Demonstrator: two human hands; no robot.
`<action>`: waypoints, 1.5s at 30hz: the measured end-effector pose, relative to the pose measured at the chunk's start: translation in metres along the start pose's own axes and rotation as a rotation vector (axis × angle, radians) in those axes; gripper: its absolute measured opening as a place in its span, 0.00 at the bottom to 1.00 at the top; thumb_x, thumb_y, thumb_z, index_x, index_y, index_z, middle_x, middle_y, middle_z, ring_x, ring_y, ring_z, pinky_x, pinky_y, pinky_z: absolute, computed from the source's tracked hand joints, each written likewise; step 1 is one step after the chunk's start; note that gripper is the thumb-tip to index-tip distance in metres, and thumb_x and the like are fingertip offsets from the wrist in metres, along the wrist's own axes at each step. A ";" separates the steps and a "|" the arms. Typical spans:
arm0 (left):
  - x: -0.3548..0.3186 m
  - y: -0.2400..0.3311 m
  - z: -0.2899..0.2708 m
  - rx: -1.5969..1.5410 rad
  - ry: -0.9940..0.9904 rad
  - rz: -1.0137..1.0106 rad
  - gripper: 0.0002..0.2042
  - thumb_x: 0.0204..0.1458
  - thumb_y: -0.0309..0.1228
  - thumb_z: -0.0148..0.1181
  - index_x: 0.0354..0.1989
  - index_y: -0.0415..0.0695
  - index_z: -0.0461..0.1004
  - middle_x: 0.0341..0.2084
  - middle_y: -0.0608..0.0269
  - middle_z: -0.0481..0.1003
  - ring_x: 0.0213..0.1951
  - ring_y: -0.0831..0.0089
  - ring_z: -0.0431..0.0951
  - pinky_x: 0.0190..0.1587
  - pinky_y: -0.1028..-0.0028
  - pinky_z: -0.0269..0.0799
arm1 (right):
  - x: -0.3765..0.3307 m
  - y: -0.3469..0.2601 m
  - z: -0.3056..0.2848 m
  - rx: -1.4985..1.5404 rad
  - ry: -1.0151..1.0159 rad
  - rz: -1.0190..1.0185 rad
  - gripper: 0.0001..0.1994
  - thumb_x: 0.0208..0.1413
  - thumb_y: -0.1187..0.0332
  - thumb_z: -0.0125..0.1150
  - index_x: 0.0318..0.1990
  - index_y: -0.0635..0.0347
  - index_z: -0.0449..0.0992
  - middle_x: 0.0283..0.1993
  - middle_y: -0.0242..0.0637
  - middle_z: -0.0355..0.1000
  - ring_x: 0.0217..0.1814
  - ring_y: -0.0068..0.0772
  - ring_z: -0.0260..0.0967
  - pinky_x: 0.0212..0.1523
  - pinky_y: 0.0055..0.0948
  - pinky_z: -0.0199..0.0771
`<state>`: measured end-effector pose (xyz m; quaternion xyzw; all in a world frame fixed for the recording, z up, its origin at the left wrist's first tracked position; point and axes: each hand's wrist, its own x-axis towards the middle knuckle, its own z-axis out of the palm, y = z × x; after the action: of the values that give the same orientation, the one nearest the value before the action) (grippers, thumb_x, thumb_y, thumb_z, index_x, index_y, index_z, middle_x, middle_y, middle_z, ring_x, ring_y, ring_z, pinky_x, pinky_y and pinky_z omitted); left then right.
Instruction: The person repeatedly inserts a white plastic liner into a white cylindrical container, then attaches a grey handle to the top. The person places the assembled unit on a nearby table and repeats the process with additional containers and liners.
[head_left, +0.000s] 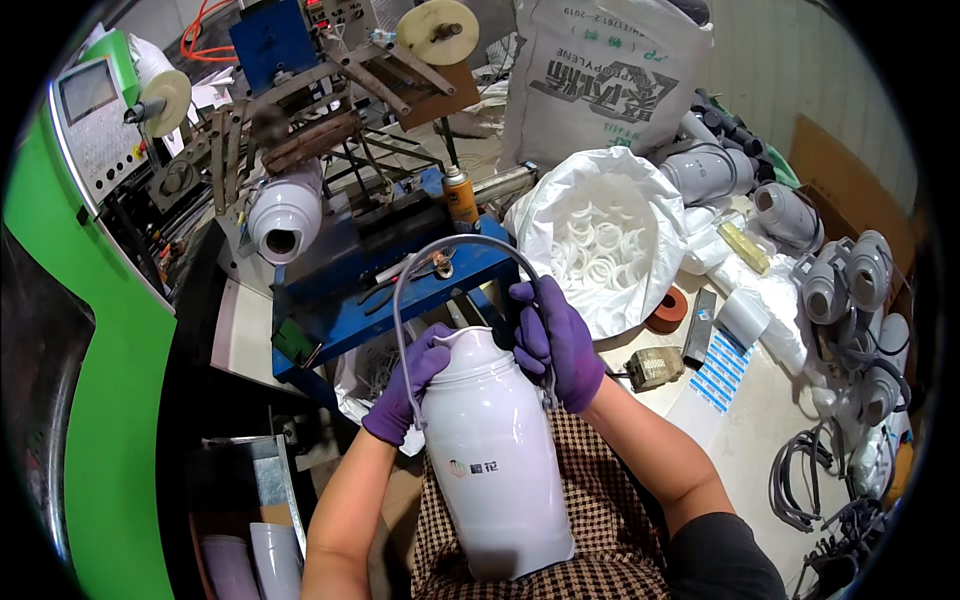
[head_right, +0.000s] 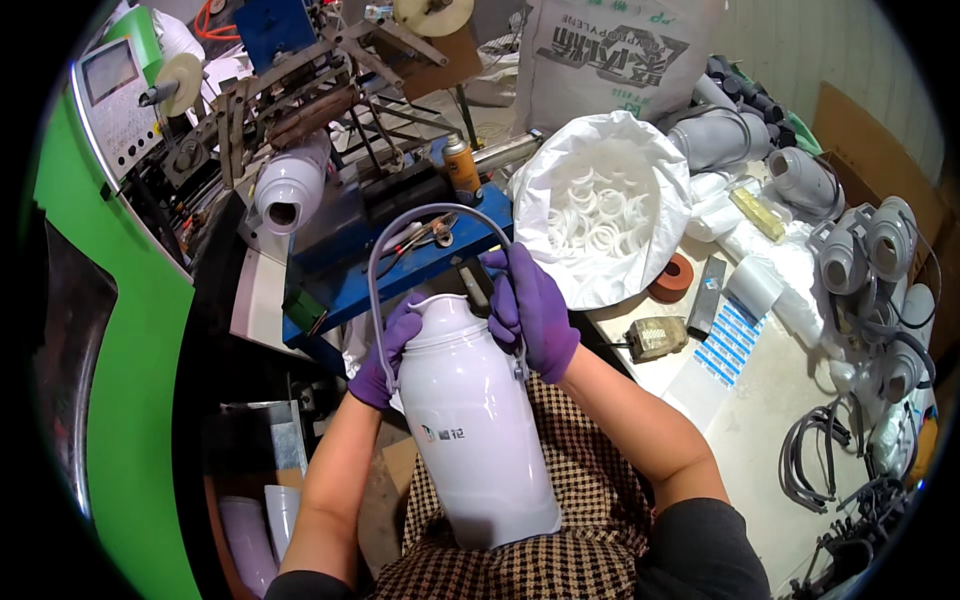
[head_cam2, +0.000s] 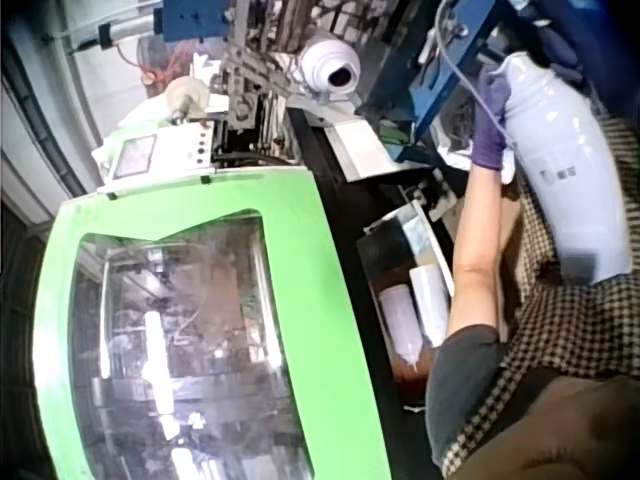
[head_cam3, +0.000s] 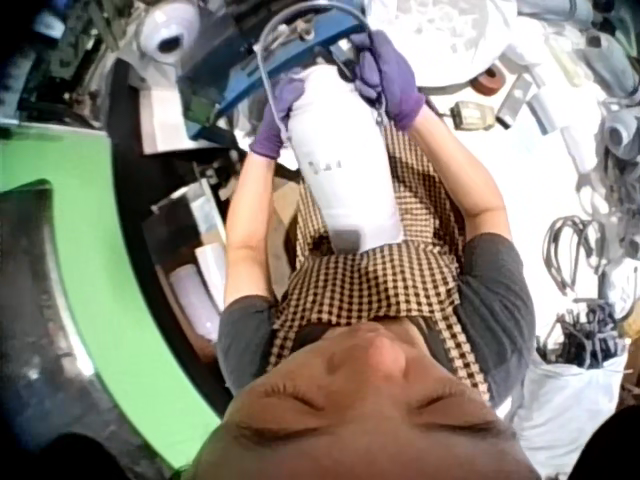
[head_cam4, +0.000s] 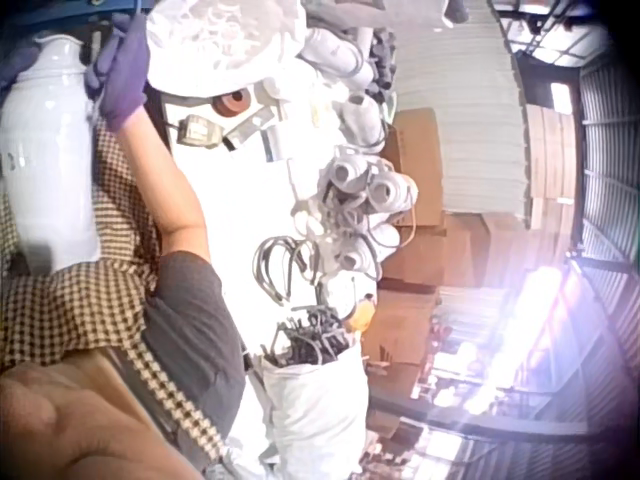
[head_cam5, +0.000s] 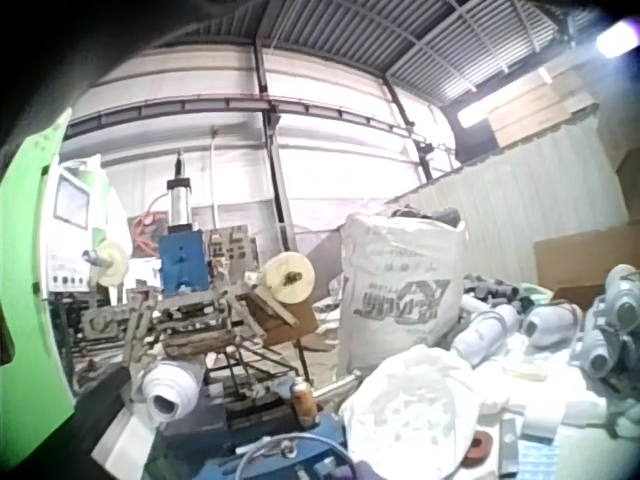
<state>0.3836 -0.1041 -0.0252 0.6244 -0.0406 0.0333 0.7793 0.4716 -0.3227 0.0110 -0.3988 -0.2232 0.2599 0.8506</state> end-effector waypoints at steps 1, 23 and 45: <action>-0.002 0.002 -0.002 0.060 0.014 0.021 0.16 0.58 0.42 0.60 0.45 0.42 0.73 0.39 0.67 0.75 0.40 0.80 0.74 0.46 0.77 0.71 | 0.004 0.002 0.001 -0.154 -0.019 -0.068 0.19 0.75 0.57 0.38 0.52 0.66 0.68 0.13 0.28 0.52 0.10 0.20 0.49 0.13 0.23 0.52; -0.005 0.005 0.020 -0.131 -0.107 0.070 0.22 0.57 0.38 0.54 0.58 0.38 0.69 0.57 0.51 0.74 0.53 0.65 0.77 0.59 0.66 0.72 | -0.029 -0.004 0.046 -0.169 0.372 -0.119 0.10 0.62 0.65 0.58 0.37 0.64 0.73 0.24 0.32 0.69 0.21 0.17 0.61 0.25 0.19 0.62; 0.001 -0.019 0.015 -0.592 0.051 0.295 0.25 0.65 0.43 0.55 0.67 0.46 0.62 0.50 0.56 0.76 0.55 0.65 0.74 0.60 0.65 0.69 | 0.005 0.064 -0.065 0.450 -0.344 -0.099 0.30 0.71 0.43 0.38 0.43 0.64 0.78 0.59 0.59 0.73 0.62 0.55 0.70 0.67 0.51 0.66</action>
<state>0.3863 -0.1227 -0.0400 0.3573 -0.1189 0.1484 0.9144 0.4962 -0.3212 -0.0766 -0.1388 -0.3203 0.3250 0.8789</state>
